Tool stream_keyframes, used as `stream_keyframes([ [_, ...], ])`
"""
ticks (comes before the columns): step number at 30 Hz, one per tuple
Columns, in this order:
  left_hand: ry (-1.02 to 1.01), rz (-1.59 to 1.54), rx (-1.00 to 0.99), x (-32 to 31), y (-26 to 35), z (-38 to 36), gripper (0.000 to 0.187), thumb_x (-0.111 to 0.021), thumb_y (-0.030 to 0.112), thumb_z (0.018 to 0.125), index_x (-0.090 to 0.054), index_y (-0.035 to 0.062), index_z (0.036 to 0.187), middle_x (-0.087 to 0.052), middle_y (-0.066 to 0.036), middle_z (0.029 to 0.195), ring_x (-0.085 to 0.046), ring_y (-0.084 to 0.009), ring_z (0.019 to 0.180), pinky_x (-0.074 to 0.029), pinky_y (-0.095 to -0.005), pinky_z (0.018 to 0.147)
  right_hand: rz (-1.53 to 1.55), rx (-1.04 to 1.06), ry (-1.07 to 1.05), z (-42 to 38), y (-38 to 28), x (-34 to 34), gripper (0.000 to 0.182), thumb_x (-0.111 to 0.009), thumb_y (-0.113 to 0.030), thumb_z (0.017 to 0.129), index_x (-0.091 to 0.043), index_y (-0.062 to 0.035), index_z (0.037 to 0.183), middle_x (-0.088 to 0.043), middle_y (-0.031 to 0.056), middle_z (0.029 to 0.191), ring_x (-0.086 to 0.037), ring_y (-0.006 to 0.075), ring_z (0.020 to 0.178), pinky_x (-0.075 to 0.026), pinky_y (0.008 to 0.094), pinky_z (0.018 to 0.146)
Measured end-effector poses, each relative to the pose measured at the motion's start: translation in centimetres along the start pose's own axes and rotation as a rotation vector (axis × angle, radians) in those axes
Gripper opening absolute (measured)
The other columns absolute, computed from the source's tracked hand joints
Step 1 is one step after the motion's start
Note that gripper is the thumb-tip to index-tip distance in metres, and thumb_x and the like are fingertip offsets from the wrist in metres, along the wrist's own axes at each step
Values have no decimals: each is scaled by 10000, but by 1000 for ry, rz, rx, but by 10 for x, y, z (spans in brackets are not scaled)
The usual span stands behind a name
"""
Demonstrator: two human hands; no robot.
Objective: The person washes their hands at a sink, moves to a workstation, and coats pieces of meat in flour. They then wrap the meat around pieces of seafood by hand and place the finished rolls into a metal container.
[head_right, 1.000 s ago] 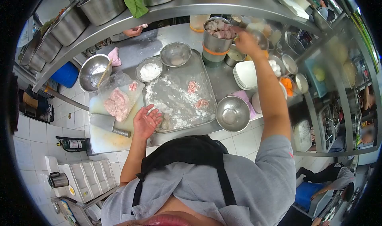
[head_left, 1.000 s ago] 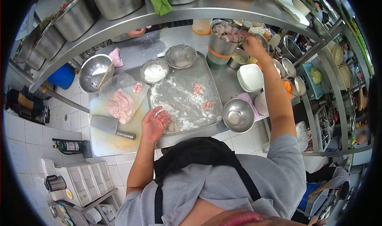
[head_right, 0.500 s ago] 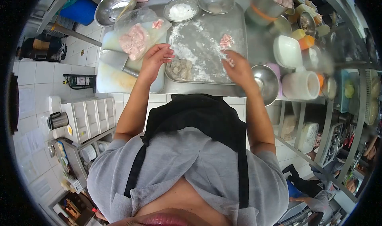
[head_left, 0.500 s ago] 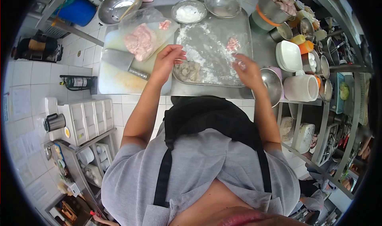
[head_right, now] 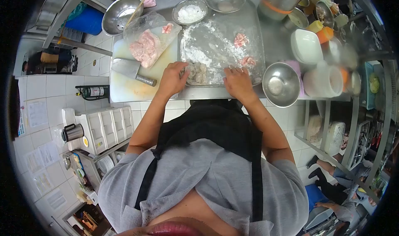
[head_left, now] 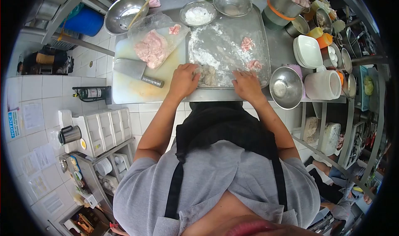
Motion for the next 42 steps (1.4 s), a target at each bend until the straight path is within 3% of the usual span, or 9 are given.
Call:
stream_keyframes([
  [1, 1, -2, -10, -4, 2, -2, 307, -713, 173, 870, -719, 48, 1150, -711, -143, 1144, -635, -350, 1076, -488, -471, 924, -17, 5, 2, 1, -1, -2, 349, -645, -225, 929, -626, -40, 1224, -682, 199, 1233, -644, 366, 1145, -429, 515, 1043],
  [3, -74, 275, -24, -11, 7, -8, 348, -714, 231, 866, -718, 65, 1172, -701, -111, 1179, -616, -307, 1124, -440, -470, 978, -40, 9, 9, 1, -3, -5, 348, -640, -227, 933, -624, -38, 1225, -675, 203, 1253, -644, 368, 1153, -421, 522, 1057],
  [6, -104, 329, -14, -15, 14, -10, 368, -704, 265, 884, -698, 80, 1202, -677, -92, 1277, -592, -289, 1196, -376, -494, 1036, -88, 18, 5, -1, -3, -7, 358, -637, -237, 939, -617, -34, 1232, -659, 227, 1285, -639, 375, 1172, -416, 532, 1073],
  [20, -169, 486, 8, -19, 26, -15, 413, -710, 297, 890, -682, 107, 1255, -675, -54, 1305, -591, -250, 1222, -309, -583, 1127, -76, 29, -42, -2, -8, -5, 378, -673, -268, 915, -625, -29, 1204, -623, 289, 1327, -622, 410, 1185, -424, 573, 1065],
  [23, -249, 450, 91, -13, 27, -14, 550, -763, 294, 853, -622, 114, 1353, -651, -80, 1349, -586, -276, 1230, -327, -544, 1132, -51, 22, -41, -1, -7, -7, 384, -681, -265, 905, -627, -29, 1202, -626, 294, 1321, -615, 412, 1196, -424, 574, 1065],
  [25, -133, 339, 137, -11, 25, -11, 757, -843, 307, 782, -539, 118, 1448, -620, -117, 1383, -581, -312, 1236, -380, -486, 1112, -46, 33, -36, -2, -7, -7, 384, -684, -262, 900, -628, -28, 1199, -629, 296, 1313, -615, 412, 1195, -425, 573, 1064],
  [28, -139, 393, 87, -12, 22, -3, 917, -903, 336, 706, -489, 120, 1494, -598, -158, 1389, -576, -340, 1236, -435, -456, 1064, -43, 42, -19, -2, -7, -7, 380, -690, -257, 893, -631, -27, 1190, -637, 295, 1297, -617, 412, 1188, -431, 569, 1059],
  [34, -444, 483, 96, -14, 17, 26, 852, -927, 382, 667, -564, 107, 1387, -632, -173, 1274, -597, -344, 1209, -486, -475, 1013, -39, 45, -16, -3, -8, -4, 366, -693, -254, 889, -636, -23, 1168, -641, 295, 1291, -622, 408, 1174, -440, 556, 1050],
  [42, -473, 505, 55, -22, 19, 28, 686, -896, 289, 717, -587, 112, 1304, -637, -187, 1195, -621, -372, 1149, -521, -457, 970, -1, 30, 32, -5, -4, -4, 364, -697, -250, 893, -641, -20, 1171, -629, 293, 1313, -621, 410, 1183, -448, 557, 1045],
])
Point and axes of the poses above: each hand's wrist, its own z-axis towards the middle knuckle, its own x-axis out of the back of the hand, y = z × x, the point moved 2 cm from there along z, towards the middle knuckle
